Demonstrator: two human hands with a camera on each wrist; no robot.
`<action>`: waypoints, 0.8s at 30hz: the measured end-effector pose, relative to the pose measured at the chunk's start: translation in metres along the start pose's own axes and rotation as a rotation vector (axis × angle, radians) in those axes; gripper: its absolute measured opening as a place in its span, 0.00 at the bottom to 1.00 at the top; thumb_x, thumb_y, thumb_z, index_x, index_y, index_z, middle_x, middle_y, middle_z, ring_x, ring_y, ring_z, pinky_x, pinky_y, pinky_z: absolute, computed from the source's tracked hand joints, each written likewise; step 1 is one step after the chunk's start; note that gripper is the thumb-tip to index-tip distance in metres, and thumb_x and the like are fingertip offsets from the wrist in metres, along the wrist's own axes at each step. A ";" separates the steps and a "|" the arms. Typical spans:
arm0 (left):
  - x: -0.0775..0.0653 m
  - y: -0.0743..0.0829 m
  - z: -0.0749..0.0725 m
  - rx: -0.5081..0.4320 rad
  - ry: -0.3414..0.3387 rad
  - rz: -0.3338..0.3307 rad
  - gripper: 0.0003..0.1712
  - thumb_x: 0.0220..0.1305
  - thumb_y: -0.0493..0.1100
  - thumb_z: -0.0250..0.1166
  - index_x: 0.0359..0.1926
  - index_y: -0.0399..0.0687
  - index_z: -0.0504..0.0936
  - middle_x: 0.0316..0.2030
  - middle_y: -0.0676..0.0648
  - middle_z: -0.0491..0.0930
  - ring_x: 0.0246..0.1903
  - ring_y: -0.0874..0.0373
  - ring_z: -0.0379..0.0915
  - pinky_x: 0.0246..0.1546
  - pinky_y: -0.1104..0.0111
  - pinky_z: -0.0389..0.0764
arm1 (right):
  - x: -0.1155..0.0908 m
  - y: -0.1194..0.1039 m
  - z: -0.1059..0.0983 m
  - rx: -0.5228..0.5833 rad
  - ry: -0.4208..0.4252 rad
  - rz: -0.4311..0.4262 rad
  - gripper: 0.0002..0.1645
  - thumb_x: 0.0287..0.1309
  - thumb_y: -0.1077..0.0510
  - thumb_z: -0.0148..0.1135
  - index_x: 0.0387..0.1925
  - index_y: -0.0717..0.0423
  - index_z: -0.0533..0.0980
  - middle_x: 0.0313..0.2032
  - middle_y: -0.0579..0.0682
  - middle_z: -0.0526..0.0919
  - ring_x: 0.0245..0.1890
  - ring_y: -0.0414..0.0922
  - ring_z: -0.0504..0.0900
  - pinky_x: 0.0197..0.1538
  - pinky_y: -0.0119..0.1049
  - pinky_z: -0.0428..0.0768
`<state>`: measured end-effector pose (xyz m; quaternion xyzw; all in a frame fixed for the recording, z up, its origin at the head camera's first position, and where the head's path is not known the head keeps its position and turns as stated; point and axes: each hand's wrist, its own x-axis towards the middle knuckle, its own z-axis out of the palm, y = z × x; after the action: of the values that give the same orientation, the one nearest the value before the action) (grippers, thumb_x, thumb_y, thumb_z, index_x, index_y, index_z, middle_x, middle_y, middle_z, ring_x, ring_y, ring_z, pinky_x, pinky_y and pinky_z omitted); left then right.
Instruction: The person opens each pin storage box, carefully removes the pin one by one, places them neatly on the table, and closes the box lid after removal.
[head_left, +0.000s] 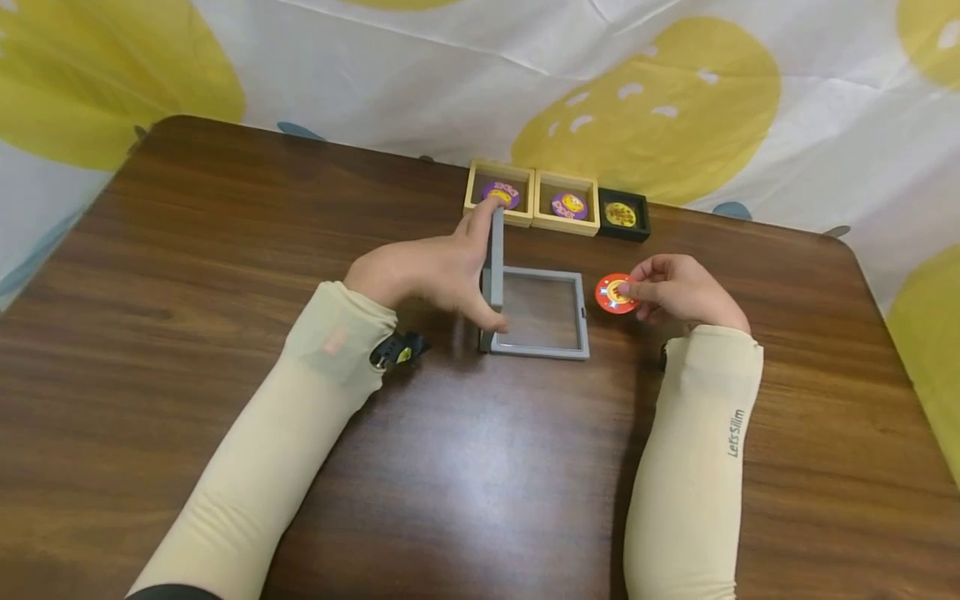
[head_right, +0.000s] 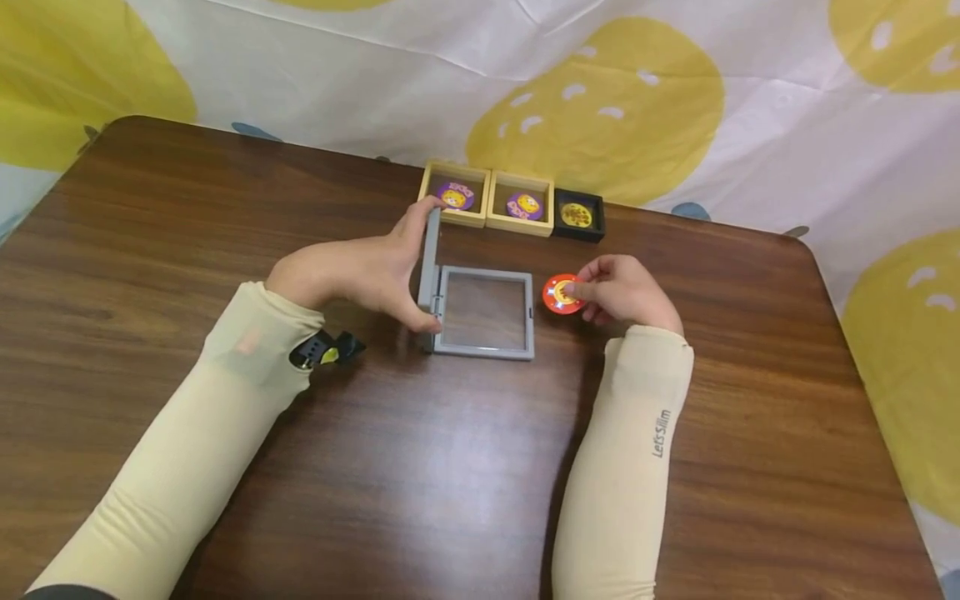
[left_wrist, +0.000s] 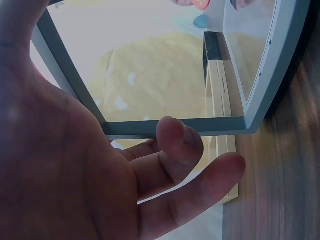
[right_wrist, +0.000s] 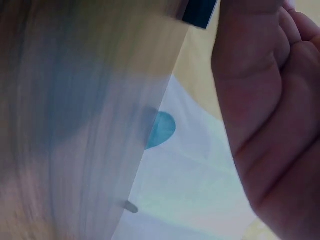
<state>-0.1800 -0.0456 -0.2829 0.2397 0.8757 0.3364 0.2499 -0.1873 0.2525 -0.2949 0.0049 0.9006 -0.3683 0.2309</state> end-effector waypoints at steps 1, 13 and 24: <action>0.000 -0.001 0.000 0.001 0.005 0.000 0.77 0.38 0.52 0.78 0.68 0.51 0.21 0.71 0.33 0.32 0.64 0.42 0.56 0.69 0.57 0.60 | 0.000 -0.002 0.001 -0.009 -0.001 -0.005 0.21 0.61 0.54 0.60 0.46 0.68 0.70 0.29 0.47 0.77 0.24 0.39 0.79 0.30 0.31 0.80; -0.003 -0.004 -0.001 -0.007 0.003 -0.013 0.77 0.39 0.52 0.77 0.68 0.52 0.20 0.70 0.32 0.32 0.62 0.42 0.59 0.68 0.56 0.62 | 0.006 -0.013 0.009 -0.043 -0.014 -0.015 0.19 0.64 0.56 0.57 0.47 0.69 0.68 0.32 0.52 0.76 0.23 0.40 0.79 0.29 0.33 0.80; -0.004 -0.003 0.000 -0.012 0.004 0.014 0.77 0.40 0.52 0.76 0.68 0.50 0.20 0.71 0.33 0.29 0.67 0.43 0.47 0.70 0.56 0.58 | -0.004 0.007 -0.010 -0.012 0.036 0.013 0.19 0.68 0.55 0.51 0.49 0.69 0.65 0.32 0.49 0.76 0.26 0.38 0.80 0.31 0.34 0.81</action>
<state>-0.1781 -0.0502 -0.2840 0.2437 0.8724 0.3438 0.2474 -0.1868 0.2649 -0.2921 0.0159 0.9067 -0.3614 0.2168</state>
